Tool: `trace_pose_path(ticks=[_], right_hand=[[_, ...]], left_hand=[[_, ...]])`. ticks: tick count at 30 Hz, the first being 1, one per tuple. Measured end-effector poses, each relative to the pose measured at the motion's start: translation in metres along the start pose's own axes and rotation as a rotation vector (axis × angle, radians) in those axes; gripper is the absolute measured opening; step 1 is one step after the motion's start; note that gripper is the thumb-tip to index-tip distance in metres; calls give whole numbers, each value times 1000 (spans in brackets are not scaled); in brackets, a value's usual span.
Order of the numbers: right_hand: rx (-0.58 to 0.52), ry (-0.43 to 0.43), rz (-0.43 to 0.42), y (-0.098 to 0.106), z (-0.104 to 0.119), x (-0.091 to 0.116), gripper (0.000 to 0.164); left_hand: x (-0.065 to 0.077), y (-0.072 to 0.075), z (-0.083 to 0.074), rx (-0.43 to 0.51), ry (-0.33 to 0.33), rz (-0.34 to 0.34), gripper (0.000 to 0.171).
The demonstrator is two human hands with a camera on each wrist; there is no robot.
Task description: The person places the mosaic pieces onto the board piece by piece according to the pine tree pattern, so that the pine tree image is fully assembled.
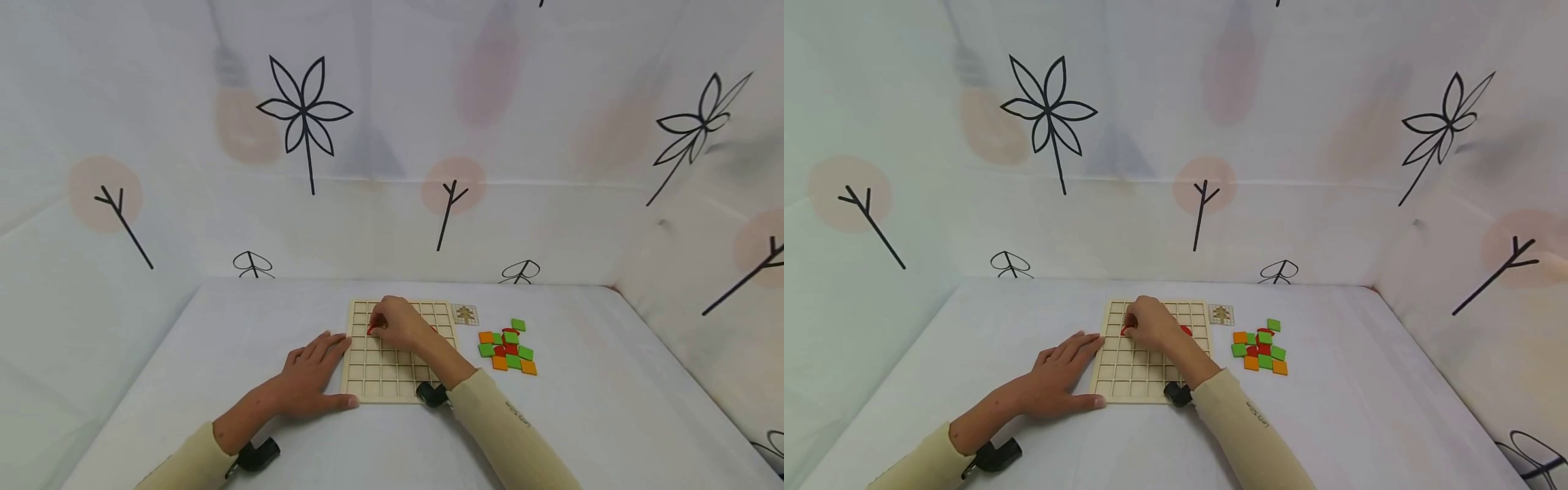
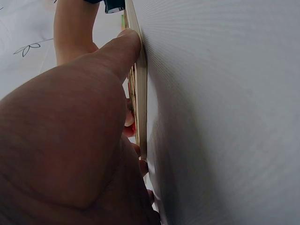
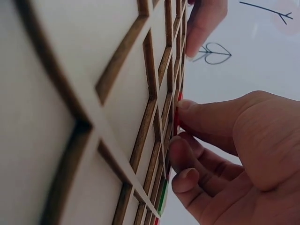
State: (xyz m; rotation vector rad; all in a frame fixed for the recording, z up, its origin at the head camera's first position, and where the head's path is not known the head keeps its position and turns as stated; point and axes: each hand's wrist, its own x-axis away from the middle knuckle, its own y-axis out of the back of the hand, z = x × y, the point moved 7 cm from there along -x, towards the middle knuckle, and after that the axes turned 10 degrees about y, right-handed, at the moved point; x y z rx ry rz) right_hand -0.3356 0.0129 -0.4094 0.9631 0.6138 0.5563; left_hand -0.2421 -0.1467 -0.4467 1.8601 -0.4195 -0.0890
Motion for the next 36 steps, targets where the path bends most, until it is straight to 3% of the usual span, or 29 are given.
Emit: trace_pose_path(ticks=[8, 18, 29, 36], right_hand=[[15, 32, 12, 4, 5, 4, 5], [11, 30, -18, 23, 13, 19, 23], [14, 39, -96, 45, 12, 52, 12], [21, 8, -143, 55, -1, 74, 8]], left_hand=[[1, 0, 0, 3, 0, 5, 109], [0, 0, 0, -11, 10, 1, 109], [-3, -2, 1, -23, 28, 5, 109], [-2, -3, 1, -30, 30, 3, 109]])
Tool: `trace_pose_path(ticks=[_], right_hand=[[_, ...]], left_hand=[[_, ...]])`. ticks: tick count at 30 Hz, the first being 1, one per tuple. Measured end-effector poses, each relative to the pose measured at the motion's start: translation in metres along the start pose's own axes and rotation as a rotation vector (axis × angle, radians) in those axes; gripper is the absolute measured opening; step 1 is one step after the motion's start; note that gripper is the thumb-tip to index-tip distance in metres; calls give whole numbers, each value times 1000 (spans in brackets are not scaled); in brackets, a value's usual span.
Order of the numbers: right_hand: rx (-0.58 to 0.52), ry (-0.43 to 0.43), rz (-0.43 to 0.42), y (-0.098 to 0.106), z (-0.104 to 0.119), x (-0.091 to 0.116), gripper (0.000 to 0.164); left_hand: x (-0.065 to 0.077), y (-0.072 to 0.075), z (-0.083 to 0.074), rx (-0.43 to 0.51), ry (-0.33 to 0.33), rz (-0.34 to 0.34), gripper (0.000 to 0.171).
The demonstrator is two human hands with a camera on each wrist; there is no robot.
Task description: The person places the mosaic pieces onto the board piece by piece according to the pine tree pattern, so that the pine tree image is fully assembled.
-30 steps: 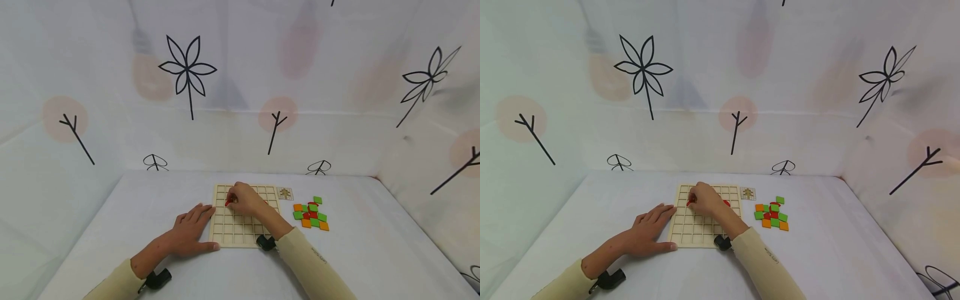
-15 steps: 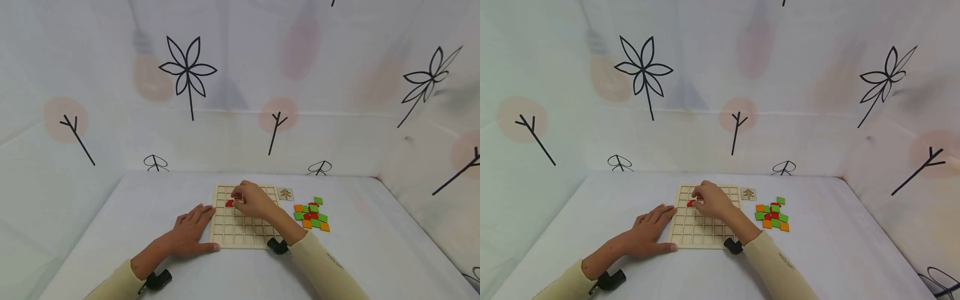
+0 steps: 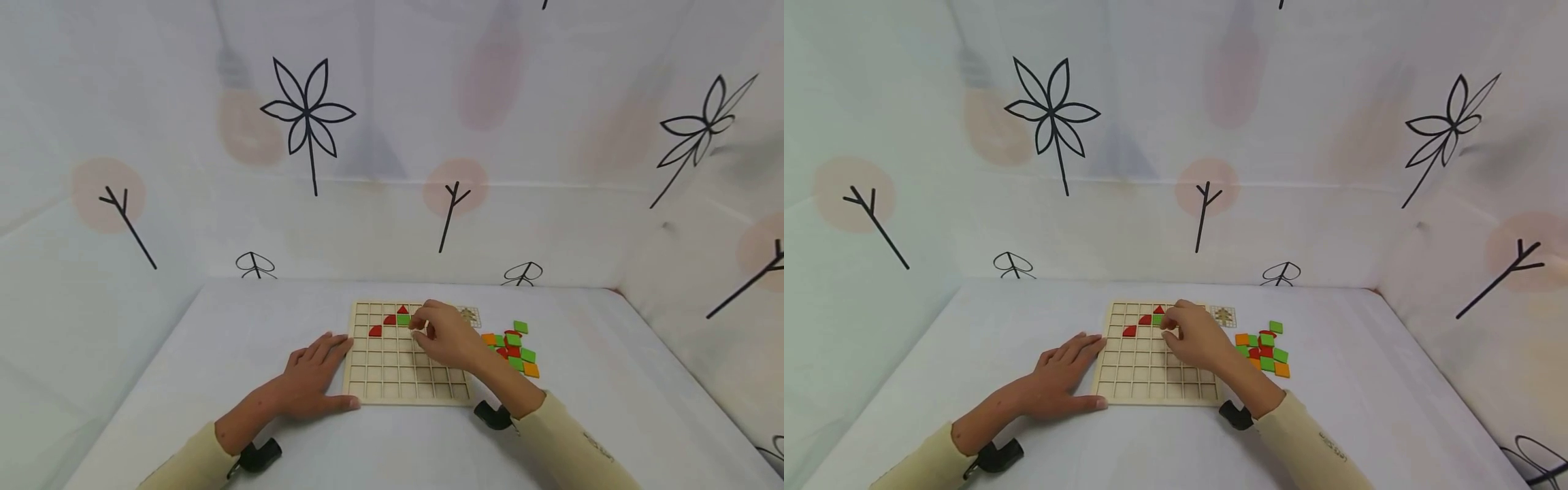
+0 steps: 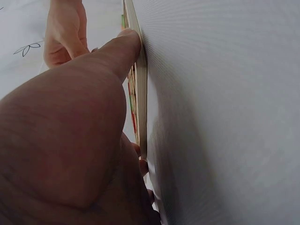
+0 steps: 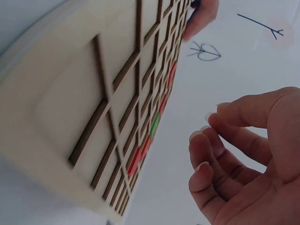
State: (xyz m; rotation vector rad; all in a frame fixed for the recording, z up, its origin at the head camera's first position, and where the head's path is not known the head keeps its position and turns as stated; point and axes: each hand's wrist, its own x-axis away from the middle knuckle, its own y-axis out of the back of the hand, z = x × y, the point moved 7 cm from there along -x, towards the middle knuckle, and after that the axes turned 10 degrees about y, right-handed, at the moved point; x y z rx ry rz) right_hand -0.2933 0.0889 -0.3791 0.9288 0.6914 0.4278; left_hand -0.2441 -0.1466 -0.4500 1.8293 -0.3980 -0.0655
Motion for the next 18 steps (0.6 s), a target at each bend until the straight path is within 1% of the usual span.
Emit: trace_pose_path(ticks=[7, 11, 18], right_hand=[[14, -3, -28, 17, -15, 18, 7], [33, -27, -36, 26, -29, 31, 8], [82, -94, -50, 44, -50, 55, 10]], left_hand=[[0, 1, -3, 5, -4, 4, 108], [0, 1, -3, 6, 1, 8, 108], [0, 0, -1, -2, 9, 6, 109]])
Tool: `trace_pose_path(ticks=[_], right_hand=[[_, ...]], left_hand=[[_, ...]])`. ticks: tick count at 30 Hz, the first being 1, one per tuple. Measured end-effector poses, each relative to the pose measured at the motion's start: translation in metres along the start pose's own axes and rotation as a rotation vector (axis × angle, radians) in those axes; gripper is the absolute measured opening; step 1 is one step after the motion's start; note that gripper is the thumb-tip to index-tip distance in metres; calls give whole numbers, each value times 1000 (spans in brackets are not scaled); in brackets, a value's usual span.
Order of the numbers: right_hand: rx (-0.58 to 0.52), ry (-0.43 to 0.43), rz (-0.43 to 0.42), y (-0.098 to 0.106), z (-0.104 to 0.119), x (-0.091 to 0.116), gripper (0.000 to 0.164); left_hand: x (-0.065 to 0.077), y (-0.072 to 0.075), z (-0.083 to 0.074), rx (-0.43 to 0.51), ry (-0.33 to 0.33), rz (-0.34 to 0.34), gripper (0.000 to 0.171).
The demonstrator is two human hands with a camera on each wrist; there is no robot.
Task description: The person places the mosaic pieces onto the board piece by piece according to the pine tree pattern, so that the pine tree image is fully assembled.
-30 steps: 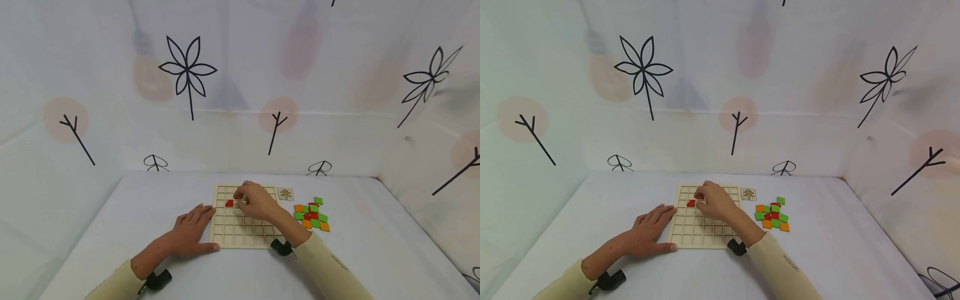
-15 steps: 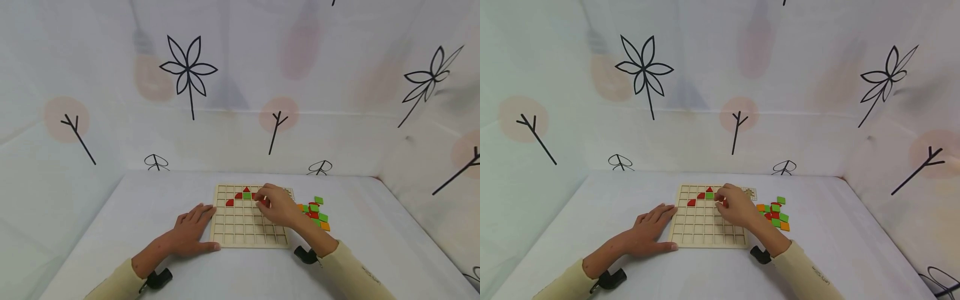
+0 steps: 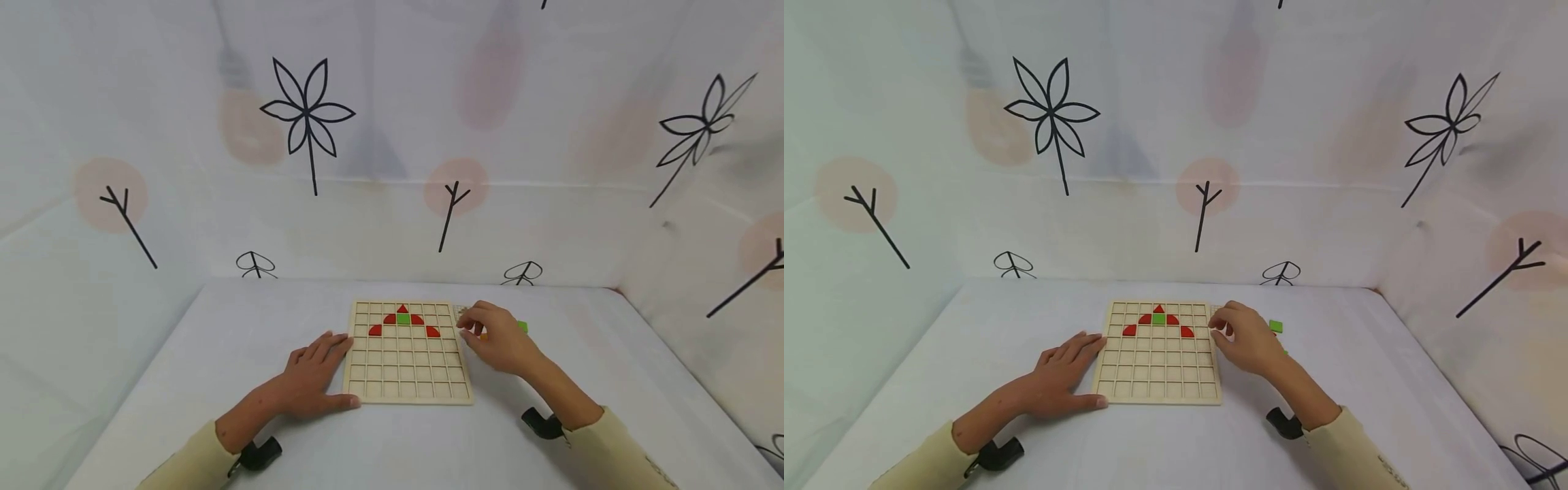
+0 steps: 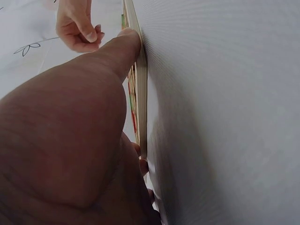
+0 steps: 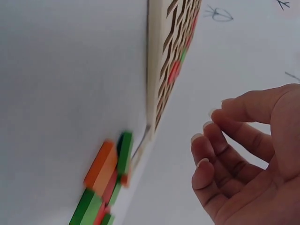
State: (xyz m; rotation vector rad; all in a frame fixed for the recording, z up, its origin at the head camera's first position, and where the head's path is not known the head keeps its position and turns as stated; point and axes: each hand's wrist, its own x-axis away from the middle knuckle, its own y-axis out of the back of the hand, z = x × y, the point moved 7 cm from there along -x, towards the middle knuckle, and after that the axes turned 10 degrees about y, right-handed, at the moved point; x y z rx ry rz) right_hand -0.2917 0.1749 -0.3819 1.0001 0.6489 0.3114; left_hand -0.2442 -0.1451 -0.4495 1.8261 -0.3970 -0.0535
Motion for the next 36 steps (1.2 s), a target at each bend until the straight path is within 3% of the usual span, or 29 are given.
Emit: trace_pose_path(ticks=[8, 13, 21, 27, 36], right_hand=[[39, -74, -3, 24, -33, 15, 11], [44, -129, 60, 28, -58, 22, 14], [32, -140, 112, 32, -88, 33, 16], [-31, -168, 196, 27, -98, 37, 22], [-46, -204, 210, 25, -101, 40, 16]], left_hand=[[2, 0, -1, 12, 0, 0, 108], [4, -1, 0, 11, -2, 6, 108], [2, 1, -1, 3, -6, -9, 108], [2, 2, -1, -2, -6, -16, 108], [4, 5, -4, 22, -13, -6, 108]])
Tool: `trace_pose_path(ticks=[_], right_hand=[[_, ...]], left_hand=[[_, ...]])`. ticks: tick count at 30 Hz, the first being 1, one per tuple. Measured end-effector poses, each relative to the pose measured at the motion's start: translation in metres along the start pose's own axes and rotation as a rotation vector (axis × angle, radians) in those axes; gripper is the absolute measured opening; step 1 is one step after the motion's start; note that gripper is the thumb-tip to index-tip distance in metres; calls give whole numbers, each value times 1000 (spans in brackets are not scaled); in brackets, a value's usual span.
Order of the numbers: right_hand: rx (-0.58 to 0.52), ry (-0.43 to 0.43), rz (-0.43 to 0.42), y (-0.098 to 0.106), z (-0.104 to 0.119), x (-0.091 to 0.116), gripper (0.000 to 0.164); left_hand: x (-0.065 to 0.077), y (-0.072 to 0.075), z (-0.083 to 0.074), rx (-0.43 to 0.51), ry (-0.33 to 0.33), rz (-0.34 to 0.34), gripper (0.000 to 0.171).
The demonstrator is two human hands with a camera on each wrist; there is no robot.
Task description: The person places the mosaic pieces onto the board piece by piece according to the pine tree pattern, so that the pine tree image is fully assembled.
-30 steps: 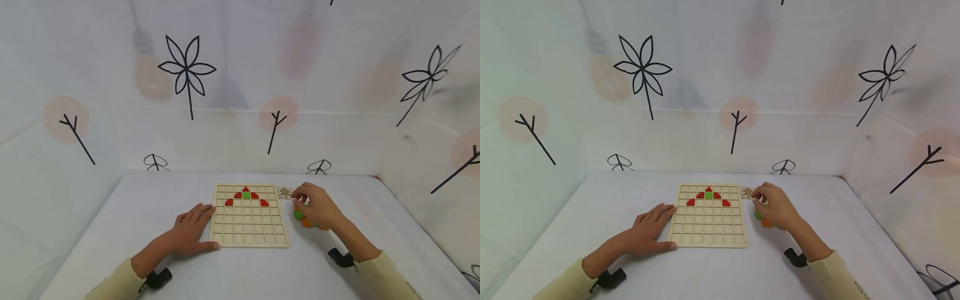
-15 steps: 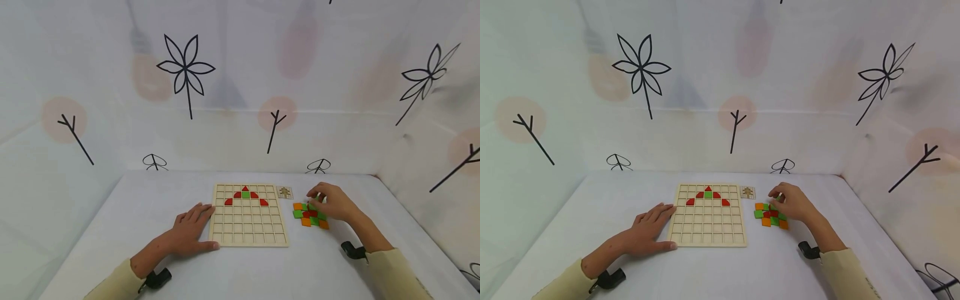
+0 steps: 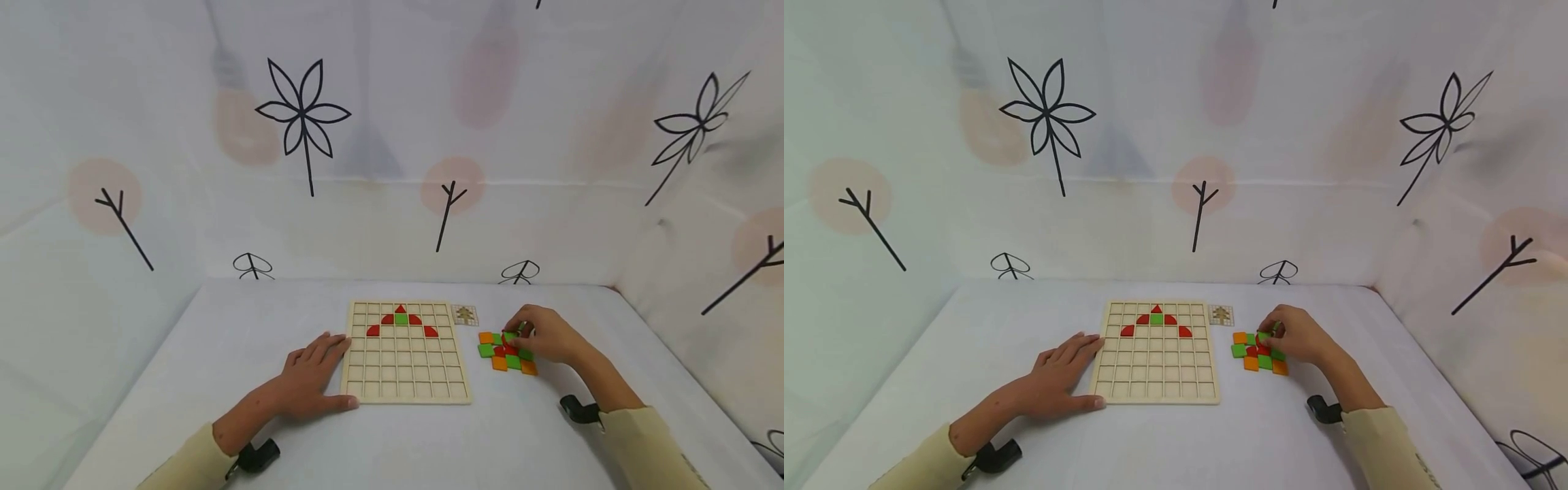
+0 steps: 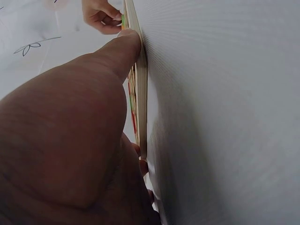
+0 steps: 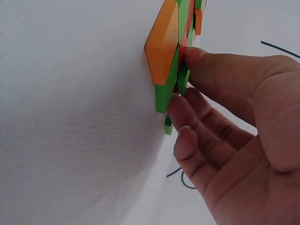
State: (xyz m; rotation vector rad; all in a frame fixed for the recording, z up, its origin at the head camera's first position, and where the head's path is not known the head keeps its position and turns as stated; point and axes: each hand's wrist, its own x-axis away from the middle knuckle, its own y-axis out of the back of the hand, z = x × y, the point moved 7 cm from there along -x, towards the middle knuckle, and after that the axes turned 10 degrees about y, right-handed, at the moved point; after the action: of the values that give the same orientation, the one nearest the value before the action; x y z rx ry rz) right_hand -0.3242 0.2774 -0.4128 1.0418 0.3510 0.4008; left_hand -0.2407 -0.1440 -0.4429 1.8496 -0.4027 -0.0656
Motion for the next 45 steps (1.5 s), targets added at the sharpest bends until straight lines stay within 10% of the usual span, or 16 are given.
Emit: trace_pose_path(ticks=[32, 45], right_hand=[[-140, -15, 73, -6, -8, 3, 22], [-176, 20, 14, 0, 23, -4, 18]], left_hand=[[-2, -4, 2, -13, 5, -8, 110], [-2, -5, 4, -10, -2, -4, 108]])
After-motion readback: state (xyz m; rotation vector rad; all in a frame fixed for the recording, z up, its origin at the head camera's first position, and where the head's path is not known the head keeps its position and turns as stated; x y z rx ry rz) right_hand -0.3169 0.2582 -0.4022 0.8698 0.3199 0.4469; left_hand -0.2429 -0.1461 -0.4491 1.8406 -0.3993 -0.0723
